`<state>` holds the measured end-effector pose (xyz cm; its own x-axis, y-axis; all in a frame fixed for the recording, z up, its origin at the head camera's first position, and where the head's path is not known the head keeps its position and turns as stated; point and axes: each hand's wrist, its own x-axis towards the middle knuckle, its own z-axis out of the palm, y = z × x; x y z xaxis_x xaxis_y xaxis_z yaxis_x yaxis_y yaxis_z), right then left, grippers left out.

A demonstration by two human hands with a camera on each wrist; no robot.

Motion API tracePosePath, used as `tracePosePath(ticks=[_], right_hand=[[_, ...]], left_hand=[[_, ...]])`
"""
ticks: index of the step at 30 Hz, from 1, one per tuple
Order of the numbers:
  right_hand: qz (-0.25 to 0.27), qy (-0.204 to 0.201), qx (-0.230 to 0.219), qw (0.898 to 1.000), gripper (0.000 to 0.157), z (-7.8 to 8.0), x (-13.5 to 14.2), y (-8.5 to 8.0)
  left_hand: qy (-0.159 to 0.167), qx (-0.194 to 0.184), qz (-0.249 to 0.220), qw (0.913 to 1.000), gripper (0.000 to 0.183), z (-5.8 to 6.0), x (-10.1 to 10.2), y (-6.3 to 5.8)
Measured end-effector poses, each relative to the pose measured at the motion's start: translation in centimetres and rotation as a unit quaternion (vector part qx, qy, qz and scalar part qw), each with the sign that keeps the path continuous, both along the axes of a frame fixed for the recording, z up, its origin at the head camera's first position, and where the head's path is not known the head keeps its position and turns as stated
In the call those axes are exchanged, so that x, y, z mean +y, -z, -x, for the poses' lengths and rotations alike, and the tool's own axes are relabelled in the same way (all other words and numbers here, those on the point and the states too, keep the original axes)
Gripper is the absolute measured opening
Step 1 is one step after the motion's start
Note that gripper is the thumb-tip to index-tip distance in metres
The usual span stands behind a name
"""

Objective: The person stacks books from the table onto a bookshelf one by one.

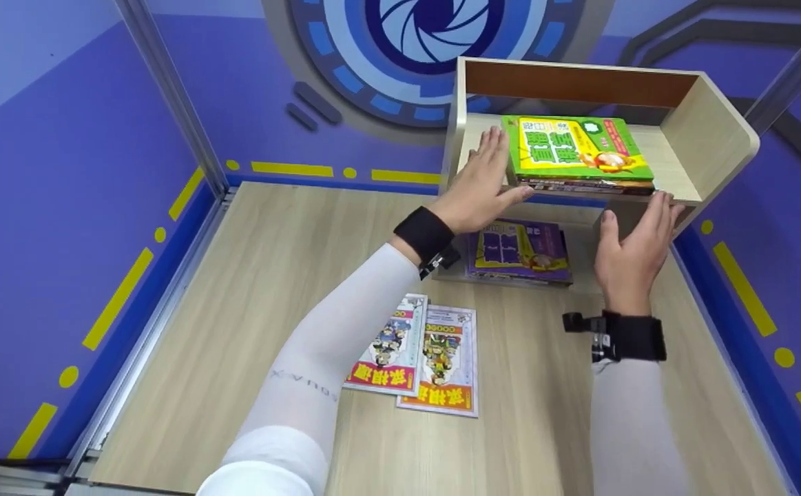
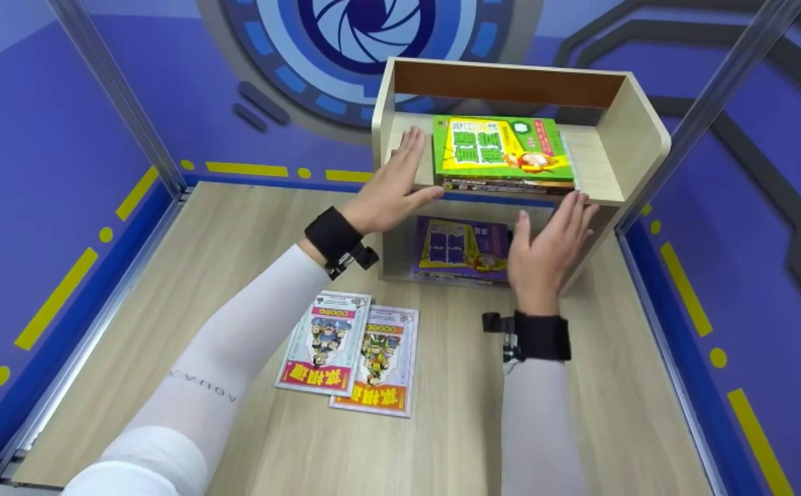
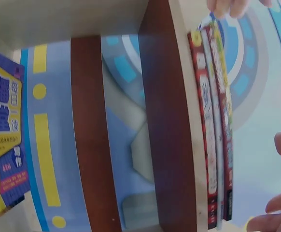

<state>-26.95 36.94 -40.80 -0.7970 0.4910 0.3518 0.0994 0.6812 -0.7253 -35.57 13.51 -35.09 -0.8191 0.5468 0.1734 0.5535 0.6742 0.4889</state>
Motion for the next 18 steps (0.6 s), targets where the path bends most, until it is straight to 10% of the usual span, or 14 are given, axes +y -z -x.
tracePosePath(ticks=[5,11,18], right_hand=[[-0.054,-0.025,-0.008,0.998,0.073,-1.4,-1.4,0.9],[-0.103,-0.050,-0.040,0.993,0.071,-3.2,-3.2,3.3],[-0.103,-0.080,-0.050,0.990,0.076,-6.1,-5.3,6.9]], left_hand=[[0.008,0.065,0.020,0.9976,0.087,-2.8,-1.3,1.6],[-0.008,0.154,0.062,0.9862,0.095,-6.9,-2.4,6.3],[0.009,0.133,0.057,0.9894,0.095,-11.5,-3.9,11.7]])
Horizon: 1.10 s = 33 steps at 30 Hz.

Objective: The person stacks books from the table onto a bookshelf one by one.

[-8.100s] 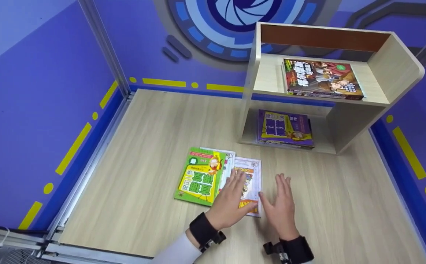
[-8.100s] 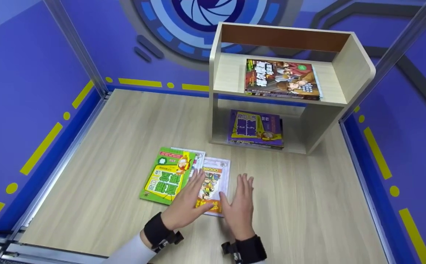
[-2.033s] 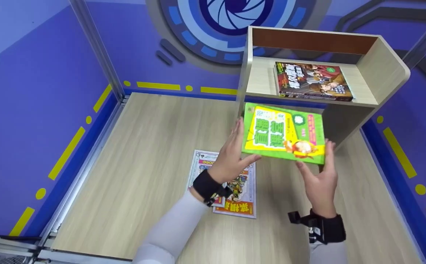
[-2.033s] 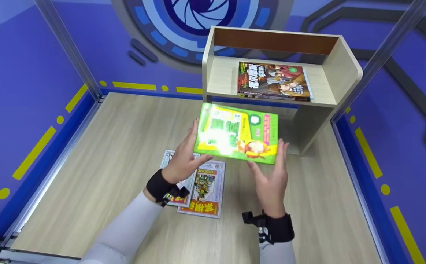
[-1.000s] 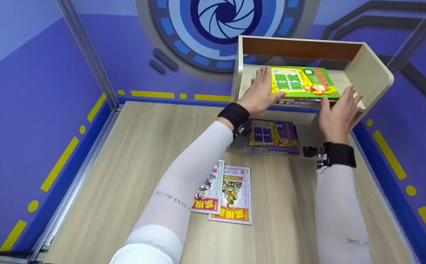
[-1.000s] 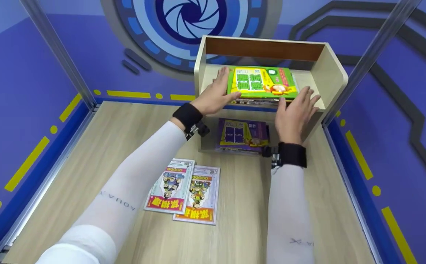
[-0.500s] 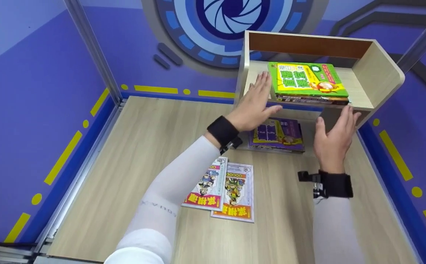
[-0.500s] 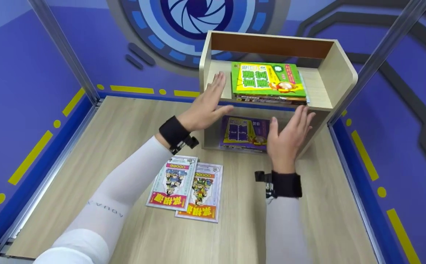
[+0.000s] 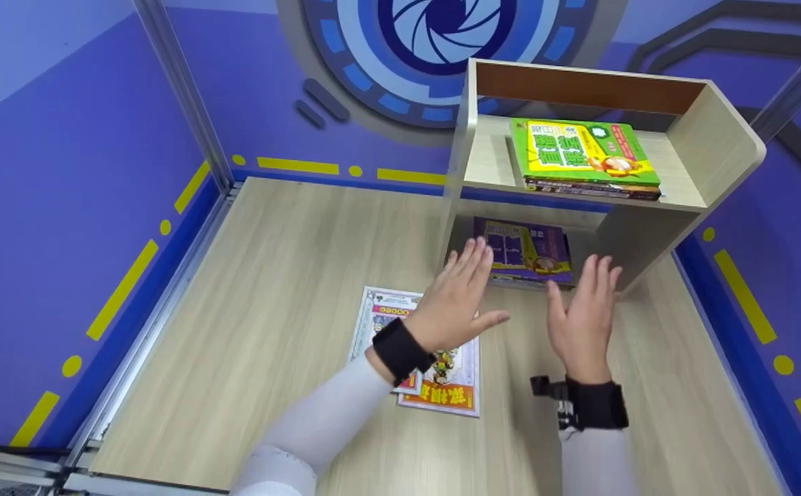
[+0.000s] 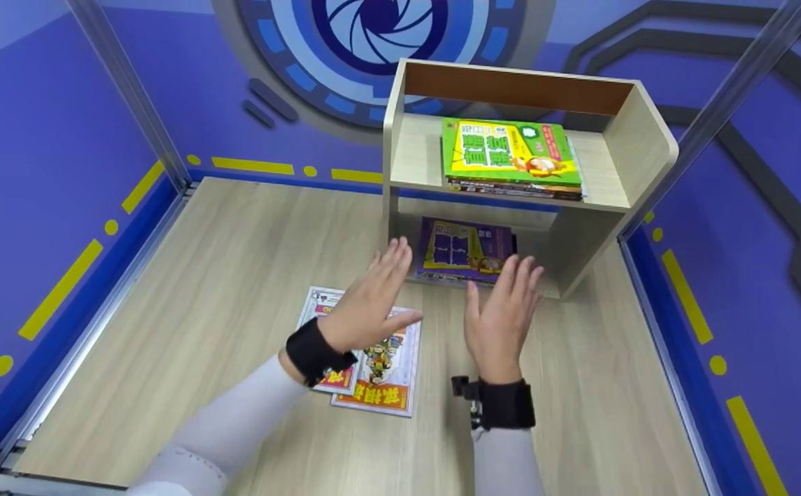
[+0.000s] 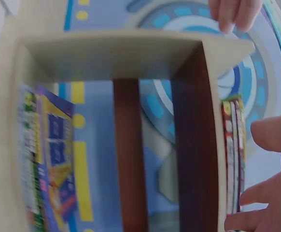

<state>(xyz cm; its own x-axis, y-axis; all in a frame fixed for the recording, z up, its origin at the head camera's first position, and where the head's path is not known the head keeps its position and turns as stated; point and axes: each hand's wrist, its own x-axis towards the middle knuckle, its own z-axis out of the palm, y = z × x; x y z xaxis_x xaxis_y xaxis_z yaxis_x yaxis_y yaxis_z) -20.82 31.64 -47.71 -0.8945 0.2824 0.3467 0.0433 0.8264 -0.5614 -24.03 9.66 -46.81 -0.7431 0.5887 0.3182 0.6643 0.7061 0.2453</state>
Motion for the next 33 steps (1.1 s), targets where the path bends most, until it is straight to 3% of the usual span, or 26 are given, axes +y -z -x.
tracePosePath(ticks=[5,9,13,19,22,27,33], right_hand=[[0.024,-0.025,-0.042,0.999,0.081,-2.5,-1.8,2.8],[0.054,-0.035,-0.090,0.994,0.084,-4.0,-3.1,4.7],[0.087,-0.049,-0.115,0.988,0.085,-4.4,-4.1,6.1],[0.113,-0.063,-0.162,0.978,0.086,-4.4,-5.1,7.6],[0.125,-0.071,-0.181,0.973,0.087,-4.4,-5.9,8.1],[0.154,-0.100,-0.184,0.966,0.080,-4.6,-8.0,8.6],[0.210,-0.130,-0.182,0.952,0.071,-4.4,-10.5,9.5]], left_hand=[[-0.007,-0.059,-0.011,0.9982,0.095,-2.6,-1.5,3.4],[-0.010,-0.123,-0.043,0.9915,0.096,-4.5,-2.8,5.6],[-0.022,-0.167,-0.074,0.9829,0.095,-5.9,-3.7,7.2],[-0.041,-0.202,-0.091,0.9741,0.093,-7.4,-4.3,8.9],[-0.062,-0.224,-0.122,0.9650,0.092,-7.9,-4.9,9.6],[-0.120,-0.242,-0.168,0.9480,0.086,-8.5,-6.5,10.7],[-0.245,-0.213,-0.172,0.9299,0.088,-8.2,-8.9,12.2]])
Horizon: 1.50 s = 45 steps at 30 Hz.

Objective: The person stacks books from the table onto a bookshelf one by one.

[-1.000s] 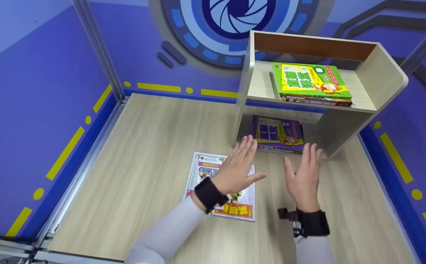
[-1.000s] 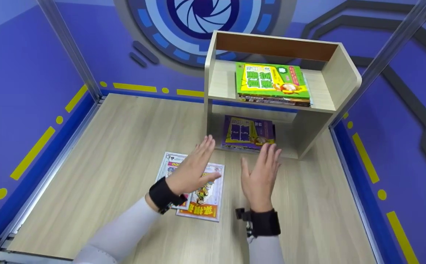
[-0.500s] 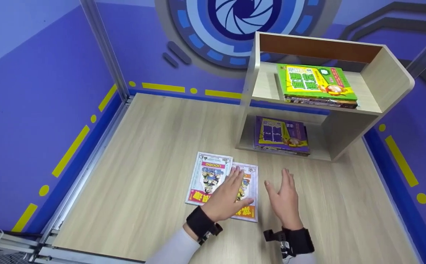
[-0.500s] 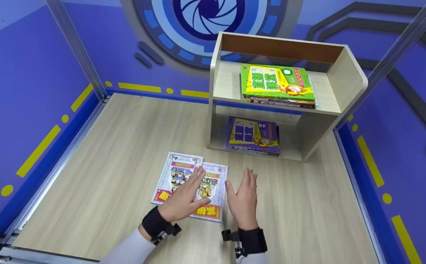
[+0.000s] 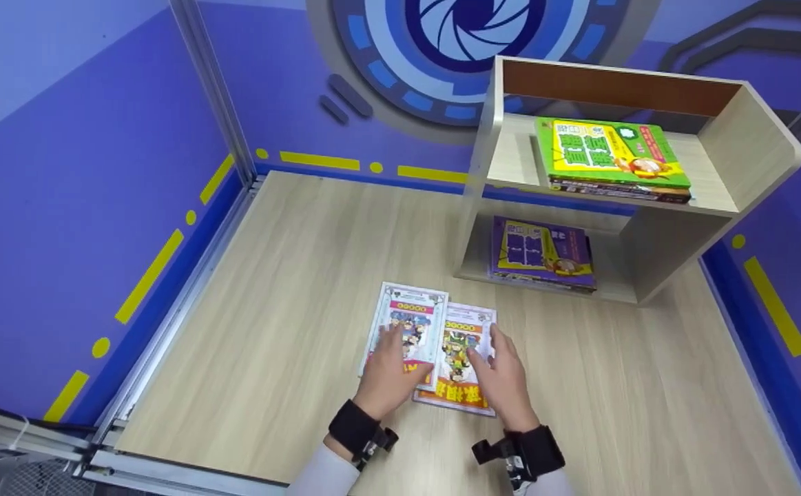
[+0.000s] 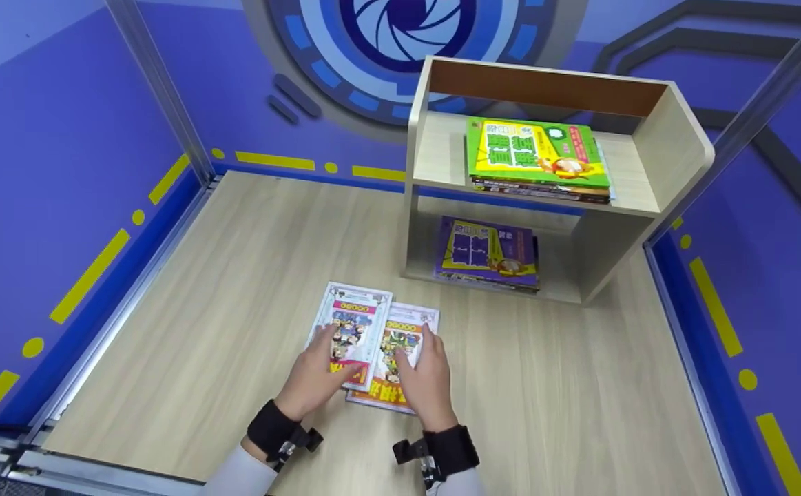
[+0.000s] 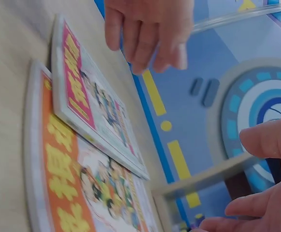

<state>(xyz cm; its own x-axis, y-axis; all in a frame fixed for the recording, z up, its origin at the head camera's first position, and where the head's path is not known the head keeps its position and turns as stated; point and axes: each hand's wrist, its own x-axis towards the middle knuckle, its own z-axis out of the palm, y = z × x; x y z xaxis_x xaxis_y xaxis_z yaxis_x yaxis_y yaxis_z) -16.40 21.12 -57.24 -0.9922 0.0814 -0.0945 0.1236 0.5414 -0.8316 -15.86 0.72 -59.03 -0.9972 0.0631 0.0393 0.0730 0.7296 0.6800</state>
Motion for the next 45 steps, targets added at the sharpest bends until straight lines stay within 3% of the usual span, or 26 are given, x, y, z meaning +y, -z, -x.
tracePosePath(ticks=[5,9,13,21,32,38,45], right_hand=[[0.037,-0.020,-0.011,0.999,0.066,0.3,-1.5,1.0],[0.049,-0.035,-0.010,0.998,0.063,0.2,-2.5,1.4],[0.055,-0.048,-0.003,0.997,0.061,0.1,-3.4,1.7],[0.055,-0.046,-0.020,0.997,0.061,0.1,-3.5,1.9],[0.057,-0.037,-0.035,0.997,0.062,-0.1,-3.1,2.0],[0.058,-0.029,-0.044,0.997,0.063,0.0,-2.6,1.9],[0.072,-0.007,-0.034,0.997,0.064,0.2,-1.4,1.0]], left_hand=[[-0.074,0.000,0.079,0.9941,0.101,0.6,-1.3,1.3],[-0.096,-0.018,0.161,0.9820,0.114,1.4,-1.3,1.8],[-0.107,-0.042,0.188,0.9755,0.121,2.1,-1.5,1.8],[-0.136,-0.088,0.116,0.9800,0.116,3.5,-3.1,1.7],[-0.125,-0.123,0.041,0.9838,0.090,4.2,-3.4,2.0],[-0.126,-0.091,-0.019,0.9877,0.075,3.9,-3.5,2.2],[-0.053,-0.022,-0.101,0.9932,0.035,3.7,-3.8,2.4]])
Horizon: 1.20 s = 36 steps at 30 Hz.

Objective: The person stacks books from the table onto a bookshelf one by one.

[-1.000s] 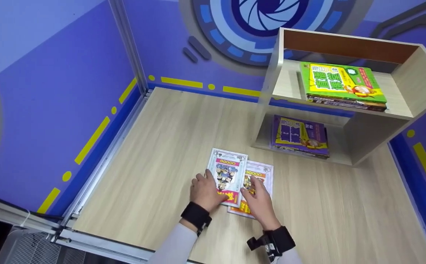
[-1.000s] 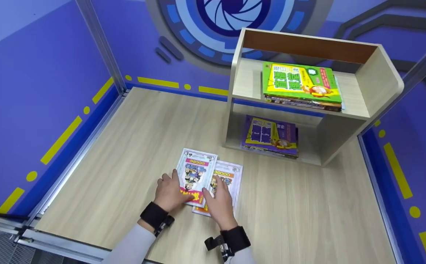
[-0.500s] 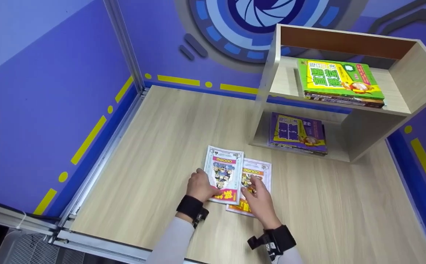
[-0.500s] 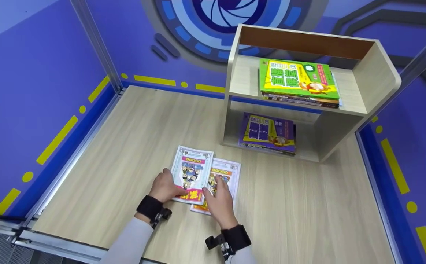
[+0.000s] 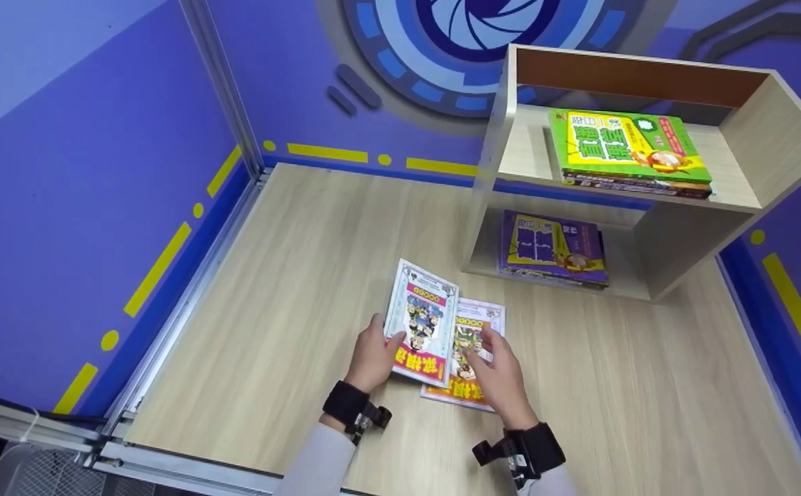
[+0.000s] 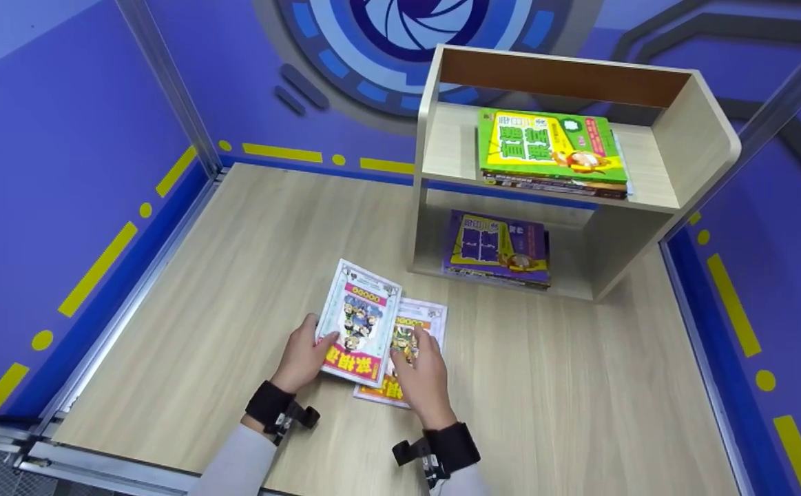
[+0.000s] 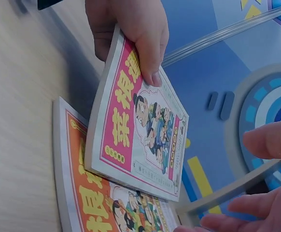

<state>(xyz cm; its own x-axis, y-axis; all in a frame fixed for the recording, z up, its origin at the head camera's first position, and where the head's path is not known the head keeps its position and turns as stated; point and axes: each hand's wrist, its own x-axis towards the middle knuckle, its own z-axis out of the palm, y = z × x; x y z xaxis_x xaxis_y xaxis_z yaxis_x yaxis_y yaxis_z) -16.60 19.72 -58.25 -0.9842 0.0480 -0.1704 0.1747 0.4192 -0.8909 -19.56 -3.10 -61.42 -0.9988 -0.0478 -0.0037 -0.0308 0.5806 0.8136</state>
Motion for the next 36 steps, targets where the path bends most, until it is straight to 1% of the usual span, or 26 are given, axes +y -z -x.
tracePosePath(ticks=[2,5,8,10,12,14,16,18,19,22,24,25,26,27,28,30,32,34,35,36], right_hand=[[0.002,0.006,-0.001,1.000,0.064,0.0,0.5,-0.4],[0.010,0.018,0.009,1.000,0.061,0.0,1.4,-1.0],[0.027,0.032,0.024,0.999,0.058,0.0,2.5,-1.4],[0.037,0.042,0.037,0.998,0.056,0.1,3.3,-1.7],[0.044,0.050,0.044,0.997,0.055,0.1,4.1,-2.0],[0.043,0.051,0.045,0.997,0.054,0.2,4.8,-2.3],[0.041,0.044,0.041,0.997,0.052,0.1,5.2,-2.6],[0.032,0.030,0.030,0.999,0.049,0.1,5.4,-2.9],[0.030,0.021,0.021,0.999,0.047,-0.1,5.3,-3.4],[0.026,0.001,0.009,1.000,0.037,-0.1,5.2,-3.4],[0.026,-0.008,0.003,1.000,0.034,-0.1,5.1,-3.2],[0.023,-0.012,0.003,1.000,0.032,-0.2,5.1,-3.1],[0.021,-0.014,0.007,1.000,0.031,-0.1,5.3,-2.5],[0.017,-0.016,0.006,1.000,0.030,-0.1,5.3,-2.4],[0.012,-0.016,0.007,1.000,0.030,-0.1,5.4,-2.3],[0.005,-0.013,0.011,1.000,0.027,-0.1,5.5,-2.3],[0.009,-0.001,0.020,1.000,0.025,-0.2,5.7,-2.3],[0.027,0.018,0.028,0.999,0.025,-0.3,5.9,-2.5],[0.038,0.030,0.034,0.998,0.026,-0.3,6.0,-2.5],[0.048,0.043,0.039,0.997,0.027,-0.4,6.1,-2.6]], left_hand=[[0.021,0.004,-0.025,0.9995,0.032,-0.1,-0.1,-0.2],[0.052,-0.005,-0.073,0.9960,0.030,-0.3,-0.4,-0.8],[0.091,-0.014,-0.122,0.9882,0.029,-0.4,-0.8,-1.3],[0.123,-0.020,-0.144,0.9818,0.029,-0.3,-1.0,-1.5],[0.160,-0.034,-0.166,0.9726,0.029,-0.3,-1.3,-1.8],[0.197,-0.054,-0.173,0.9635,0.028,-0.2,-1.5,-2.0],[0.233,-0.076,-0.176,0.9533,0.025,-0.2,-1.6,-2.1],[0.271,-0.094,-0.178,0.9412,0.022,-0.1,-1.7,-2.2],[0.288,-0.103,-0.179,0.9349,0.022,-0.1,-1.6,-2.2],[0.331,-0.126,-0.188,0.9160,0.022,0.0,-1.5,-2.4],[0.350,-0.139,-0.195,0.9057,0.025,0.2,-1.3,-2.6],[0.354,-0.144,-0.197,0.9028,0.026,0.3,-1.2,-2.7],[0.356,-0.146,-0.199,0.9014,0.026,0.4,-1.1,-2.9],[0.355,-0.145,-0.200,0.9016,0.027,0.6,-0.9,-3.0],[0.350,-0.141,-0.201,0.9038,0.026,0.8,-0.8,-3.1],[0.332,-0.121,-0.207,0.9123,0.025,1.1,-0.6,-3.4],[0.298,-0.103,-0.227,0.9215,0.024,1.4,-0.4,-3.6],[0.257,-0.088,-0.264,0.9256,0.028,1.4,-0.3,-3.8],[0.236,-0.085,-0.286,0.9247,0.030,1.3,-0.2,-3.9],[0.216,-0.084,-0.312,0.9214,0.033,1.2,-0.1,-4.0]])
